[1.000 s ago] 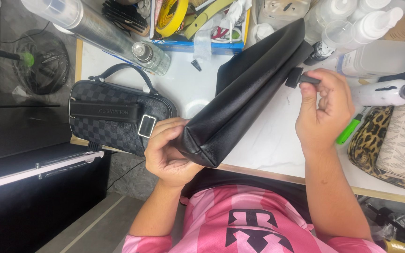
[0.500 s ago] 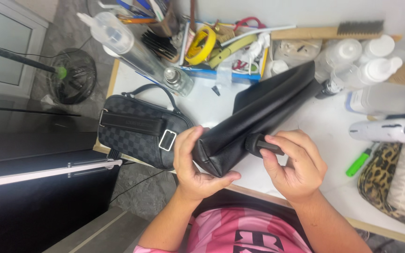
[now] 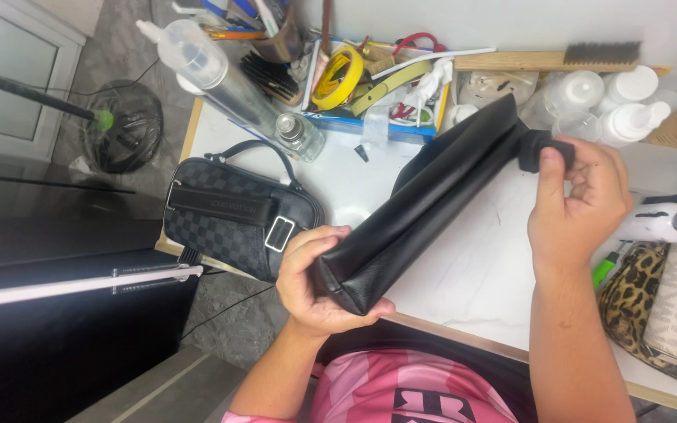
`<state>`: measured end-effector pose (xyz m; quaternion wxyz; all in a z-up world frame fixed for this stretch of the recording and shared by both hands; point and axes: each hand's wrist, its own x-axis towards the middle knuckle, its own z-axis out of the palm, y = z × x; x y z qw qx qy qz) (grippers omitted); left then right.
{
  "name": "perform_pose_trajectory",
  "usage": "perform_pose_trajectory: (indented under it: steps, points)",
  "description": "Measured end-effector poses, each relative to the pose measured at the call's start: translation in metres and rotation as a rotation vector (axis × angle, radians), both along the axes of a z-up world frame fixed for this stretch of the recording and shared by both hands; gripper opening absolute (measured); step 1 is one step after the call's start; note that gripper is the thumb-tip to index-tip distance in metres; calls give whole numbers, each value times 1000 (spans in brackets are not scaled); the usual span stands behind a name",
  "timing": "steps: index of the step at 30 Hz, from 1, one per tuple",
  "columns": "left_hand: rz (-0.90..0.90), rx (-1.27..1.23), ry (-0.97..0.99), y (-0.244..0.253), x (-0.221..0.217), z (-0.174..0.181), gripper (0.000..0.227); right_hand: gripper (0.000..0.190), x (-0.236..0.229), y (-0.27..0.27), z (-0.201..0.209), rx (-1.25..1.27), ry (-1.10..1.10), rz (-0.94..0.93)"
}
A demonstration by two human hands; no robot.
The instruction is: The person applies a liquid from a white bottle onto a black sponge and rubs it onto the surface of a black leather bag. They repeatedly apply the liquid and wipe the bag's surface and edges with the sponge, then inspect the bag by turning it over and checking the zipper area.
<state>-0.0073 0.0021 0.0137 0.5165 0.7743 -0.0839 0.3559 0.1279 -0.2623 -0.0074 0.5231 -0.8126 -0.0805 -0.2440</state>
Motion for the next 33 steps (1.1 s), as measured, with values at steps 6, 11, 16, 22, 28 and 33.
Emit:
perform_pose_trajectory:
  steps: [6, 11, 16, 22, 28, 33]
  points:
    - [33, -66, 3, -2, 3, -12, 94, 14, -50, 42, 38, -71, -60, 181]
    - [35, -129, 16, -2, 5, -17, 93, 25, -78, 59, 53, -46, -136, 429]
    - [138, -132, 9, 1, 3, -21, 91, 18, -24, 44, 23, -114, -138, 58]
    - [151, -142, 4, 7, -6, -27, 91, 11, 15, 12, -7, 160, -26, 28]
    - [136, -325, 4, 14, -9, -33, 97, 11, 4, 9, 5, 75, -49, -17]
    - [73, -555, -19, 12, 1, -39, 94, 20, -42, 31, 28, -177, -131, 164]
